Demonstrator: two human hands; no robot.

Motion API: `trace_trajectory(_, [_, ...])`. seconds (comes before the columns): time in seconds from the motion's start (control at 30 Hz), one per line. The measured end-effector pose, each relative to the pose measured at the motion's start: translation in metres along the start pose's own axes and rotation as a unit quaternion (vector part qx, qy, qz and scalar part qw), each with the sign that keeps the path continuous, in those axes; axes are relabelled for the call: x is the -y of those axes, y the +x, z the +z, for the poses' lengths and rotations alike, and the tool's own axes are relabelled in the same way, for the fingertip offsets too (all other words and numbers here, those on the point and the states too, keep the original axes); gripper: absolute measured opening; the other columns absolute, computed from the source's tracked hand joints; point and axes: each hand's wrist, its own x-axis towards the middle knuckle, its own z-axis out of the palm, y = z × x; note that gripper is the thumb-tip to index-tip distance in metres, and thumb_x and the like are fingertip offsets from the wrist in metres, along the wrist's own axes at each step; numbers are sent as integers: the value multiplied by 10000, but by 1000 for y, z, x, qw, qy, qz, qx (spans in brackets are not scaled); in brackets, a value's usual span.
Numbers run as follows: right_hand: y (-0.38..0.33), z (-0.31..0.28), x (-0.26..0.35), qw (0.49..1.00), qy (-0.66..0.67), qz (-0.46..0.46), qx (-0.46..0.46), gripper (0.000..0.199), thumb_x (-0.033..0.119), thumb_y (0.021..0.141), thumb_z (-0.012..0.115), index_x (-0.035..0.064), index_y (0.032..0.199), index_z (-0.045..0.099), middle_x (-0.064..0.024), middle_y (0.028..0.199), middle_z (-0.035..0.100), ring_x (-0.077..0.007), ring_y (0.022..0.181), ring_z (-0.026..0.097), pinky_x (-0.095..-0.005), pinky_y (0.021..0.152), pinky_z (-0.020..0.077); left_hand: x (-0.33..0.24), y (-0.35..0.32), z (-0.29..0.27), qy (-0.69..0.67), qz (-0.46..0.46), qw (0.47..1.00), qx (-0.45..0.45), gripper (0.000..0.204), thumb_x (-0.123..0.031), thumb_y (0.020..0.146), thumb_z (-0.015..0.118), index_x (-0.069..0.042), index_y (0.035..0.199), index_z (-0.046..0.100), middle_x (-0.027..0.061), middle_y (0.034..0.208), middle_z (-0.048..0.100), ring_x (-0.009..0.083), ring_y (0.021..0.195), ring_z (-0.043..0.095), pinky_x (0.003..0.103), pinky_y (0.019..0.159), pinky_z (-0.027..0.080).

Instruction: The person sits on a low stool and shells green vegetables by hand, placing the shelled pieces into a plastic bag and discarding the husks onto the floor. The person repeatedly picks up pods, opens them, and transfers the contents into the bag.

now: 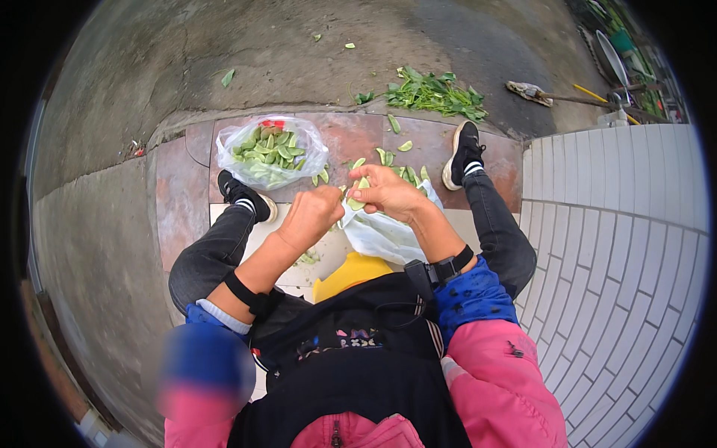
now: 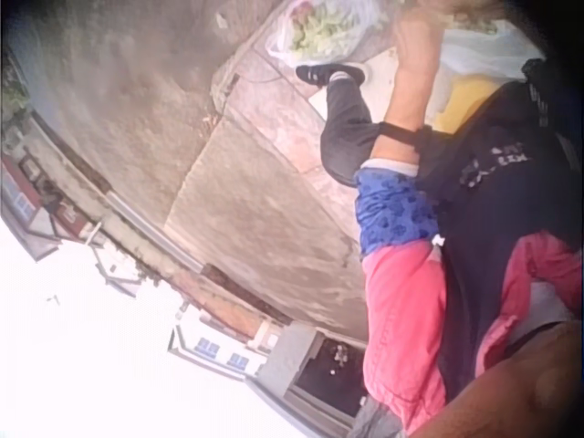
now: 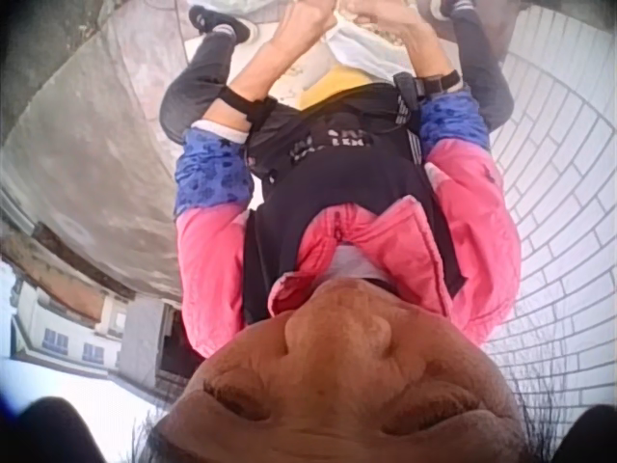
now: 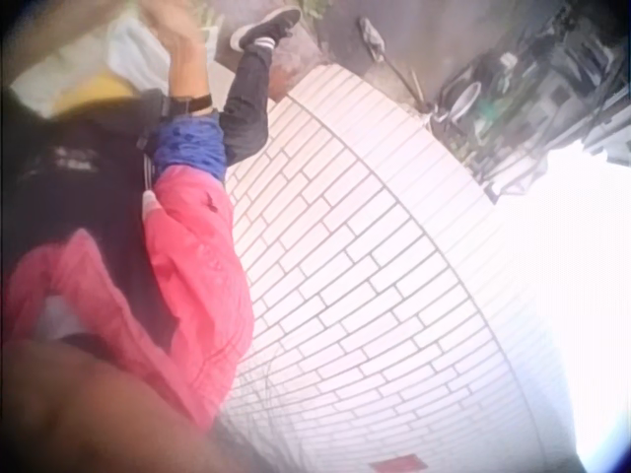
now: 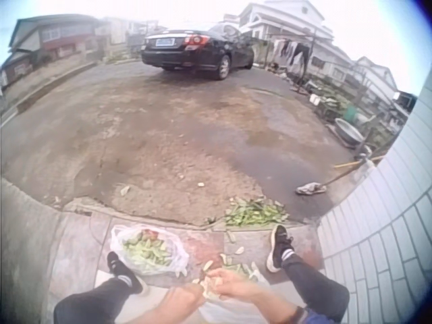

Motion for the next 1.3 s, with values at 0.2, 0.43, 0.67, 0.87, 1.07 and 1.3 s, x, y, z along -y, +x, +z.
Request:
trace_trajectory(0.2, [-9,-6,9,981,-149,67,103,398,112,816,716,-28,1147,545,-73,808,672,-57,594,501,-199,497,353,37,-16,-18,188,-119,942,252,135,-140,772,663,-18,824,689,231,803,653,419,744,637,441,655,528])
trace_trajectory(0.43, [4,-1,-5,989,58,84,104,216,177,951,574,-16,1047,580,-66,757,630,-62,547,470,-204,445,320,11,-7,-12,-125,-31,988,82,200,-121,833,657,-20,1004,683,175,824,642,380,778,621,417,676,499])
trace_trajectory(0.67, [10,8,-11,996,-3,66,63,374,182,918,635,6,1197,458,-83,796,604,-98,602,524,-201,453,336,12,-4,-21,-187,-20,978,95,168,-31,862,594,-21,1010,673,159,773,617,362,673,598,404,616,488])
trace_trajectory(0.87, [3,17,-21,991,-21,39,126,421,208,914,645,66,1258,448,-47,782,600,-78,627,537,-193,462,328,12,-16,-22,-151,98,982,59,135,-33,788,620,-20,915,665,163,761,626,333,640,604,379,580,489])
trace_trajectory(1.07, [12,21,-15,958,-266,-7,110,323,260,880,663,32,1089,570,-69,774,613,-159,673,572,-295,560,422,10,-15,-24,-126,-74,988,39,115,-91,746,605,15,722,642,183,663,605,363,581,597,409,567,501])
trace_trajectory(1.3, [28,31,-16,872,-476,-80,89,227,222,873,594,-2,863,630,-134,757,642,-249,676,581,-390,661,464,31,-23,-17,-315,-361,863,162,173,-139,751,619,1,797,708,196,722,667,292,606,666,373,621,545])
